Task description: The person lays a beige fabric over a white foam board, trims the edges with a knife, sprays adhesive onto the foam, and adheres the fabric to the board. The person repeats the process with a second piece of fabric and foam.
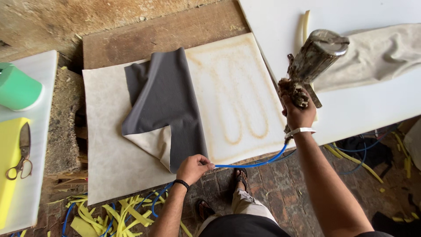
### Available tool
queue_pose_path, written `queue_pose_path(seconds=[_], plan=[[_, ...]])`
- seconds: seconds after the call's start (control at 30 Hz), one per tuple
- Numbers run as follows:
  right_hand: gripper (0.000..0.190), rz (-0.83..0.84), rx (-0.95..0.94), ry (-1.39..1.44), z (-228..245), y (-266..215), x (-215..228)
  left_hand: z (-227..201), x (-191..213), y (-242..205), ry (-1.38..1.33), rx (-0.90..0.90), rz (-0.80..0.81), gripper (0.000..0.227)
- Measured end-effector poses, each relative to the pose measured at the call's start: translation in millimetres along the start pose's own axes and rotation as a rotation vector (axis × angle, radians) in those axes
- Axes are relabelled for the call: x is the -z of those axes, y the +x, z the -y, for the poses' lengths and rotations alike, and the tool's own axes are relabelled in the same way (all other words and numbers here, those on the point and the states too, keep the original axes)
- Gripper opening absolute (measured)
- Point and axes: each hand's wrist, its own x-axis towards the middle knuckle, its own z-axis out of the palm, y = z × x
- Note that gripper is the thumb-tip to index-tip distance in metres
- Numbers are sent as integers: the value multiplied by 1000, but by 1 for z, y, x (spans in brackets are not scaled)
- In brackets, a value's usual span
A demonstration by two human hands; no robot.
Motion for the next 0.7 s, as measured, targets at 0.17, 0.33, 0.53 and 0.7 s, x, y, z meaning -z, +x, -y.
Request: queue_pose_path(seconds=[0.17,0.33,0.53,0.7], plan=[[31,13,-157,-113,-19,-56,47,-5,-5,-1,64,-61,105,40],[37,-32,-322,-244,-35,-133,80,3,-11,-12,100,-25,239,47],[43,219,-439,-74,-25,-179,67,31,-1,-30,61,-7,347,52],[43,-19,-144,-299,-7,-178,28,68,23,-45,54,-9,219,51]])
